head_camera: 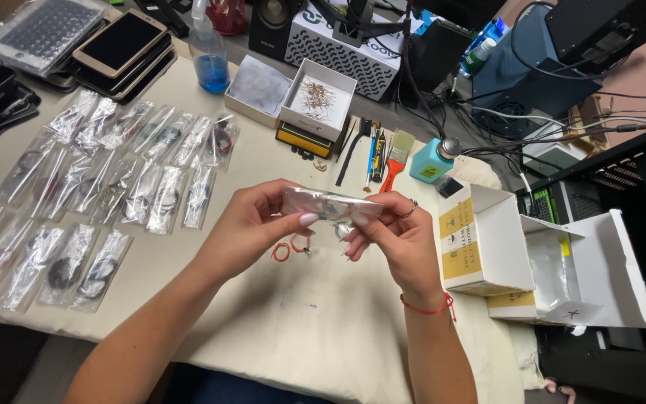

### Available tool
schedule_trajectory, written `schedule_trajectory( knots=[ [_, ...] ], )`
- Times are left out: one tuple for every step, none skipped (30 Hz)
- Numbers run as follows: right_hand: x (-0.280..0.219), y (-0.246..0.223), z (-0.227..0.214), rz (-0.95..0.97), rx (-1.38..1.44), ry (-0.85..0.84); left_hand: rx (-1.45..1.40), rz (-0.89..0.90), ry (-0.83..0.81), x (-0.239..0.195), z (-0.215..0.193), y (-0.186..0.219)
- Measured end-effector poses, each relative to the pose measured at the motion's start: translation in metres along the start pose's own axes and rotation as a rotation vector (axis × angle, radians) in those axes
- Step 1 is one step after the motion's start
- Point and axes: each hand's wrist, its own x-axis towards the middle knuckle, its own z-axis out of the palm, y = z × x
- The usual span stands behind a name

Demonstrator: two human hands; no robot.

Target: The person places small keychains into clear plastic bags on a cluttered workbench. They handle each keychain individually, insert it into a bag, and set the sealed bag aside. The process is repeated for several keychains.

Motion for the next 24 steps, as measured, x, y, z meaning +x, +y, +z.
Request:
schedule_trajectory(
  knots=[
    [0.001, 0.000, -0.001, -0.005, 0.011, -0.009, -0.005, 0.001, 0.000, -0.001, 0.001, 0.001],
    [0.002, 0.001, -0.002, -0.010, 0.023, -0.018, -0.009, 0.001, 0.000, -0.001, 0.002, 0.003],
    [0.002, 0.003, -0.005, -0.010, 0.023, -0.017, -0.009, 0.001, -0.001, -0.002, 0.002, 0.004],
    [0.002, 0.006, -0.008, -0.015, 0.050, -0.027, -0.005, 0.003, -0.010, -0.003, 0.003, 0.006],
    [0.003, 0.008, -0.011, -0.021, 0.077, -0.038, 0.000, 0.008, -0.019, -0.003, 0.003, 0.008],
    [0.003, 0.008, -0.013, -0.023, 0.076, -0.037, 0.001, 0.009, -0.020, -0.003, 0.003, 0.007],
    [0.003, 0.008, -0.014, -0.013, 0.106, -0.045, -0.018, 0.007, -0.042, -0.004, 0.003, 0.006],
    [0.003, 0.009, -0.016, -0.004, 0.136, -0.054, -0.036, 0.004, -0.063, -0.004, 0.003, 0.005],
    [0.003, 0.008, -0.017, -0.004, 0.136, -0.052, -0.036, 0.004, -0.065, -0.003, 0.002, 0.003],
    [0.002, 0.008, -0.018, -0.005, 0.180, -0.058, -0.076, 0.017, -0.096, -0.003, 0.001, 0.001],
    [0.001, 0.008, -0.019, -0.004, 0.224, -0.065, -0.117, 0.030, -0.125, -0.002, 0.000, -0.001],
    [0.001, 0.008, -0.020, -0.002, 0.224, -0.065, -0.118, 0.029, -0.124, -0.002, 0.000, -0.001],
    [0.001, 0.008, -0.021, 0.004, 0.252, -0.059, -0.149, 0.032, -0.136, -0.002, 0.000, -0.002],
    [0.001, 0.008, -0.021, 0.010, 0.281, -0.052, -0.181, 0.034, -0.148, -0.002, 0.000, -0.002],
    [0.001, 0.010, -0.023, 0.008, 0.281, -0.053, -0.180, 0.035, -0.148, -0.002, -0.001, -0.002],
    [0.001, 0.012, -0.024, 0.003, 0.270, -0.038, -0.200, 0.023, -0.153, -0.003, -0.002, -0.002],
    [0.001, 0.013, -0.026, -0.002, 0.257, -0.022, -0.222, 0.011, -0.158, -0.003, -0.002, -0.001],
    [0.001, 0.010, -0.024, -0.004, 0.256, -0.022, -0.222, 0.012, -0.160, -0.003, -0.002, 0.001],
    [0.001, 0.007, -0.022, -0.017, 0.232, -0.015, -0.229, -0.005, -0.144, -0.003, -0.002, 0.004],
    [0.001, 0.004, -0.021, -0.029, 0.207, -0.008, -0.236, -0.023, -0.128, -0.004, -0.002, 0.006],
    [0.001, 0.002, -0.018, -0.029, 0.207, -0.009, -0.236, -0.022, -0.127, -0.002, -0.002, 0.005],
    [0.001, 0.000, -0.016, -0.050, 0.158, -0.006, -0.255, -0.051, -0.115, -0.001, -0.003, 0.003],
    [0.001, -0.002, -0.014, -0.071, 0.108, -0.001, -0.275, -0.080, -0.104, 0.000, -0.004, 0.002],
    [0.001, -0.003, -0.014, -0.070, 0.108, 0.000, -0.276, -0.081, -0.104, 0.000, -0.003, 0.002]
  ],
)
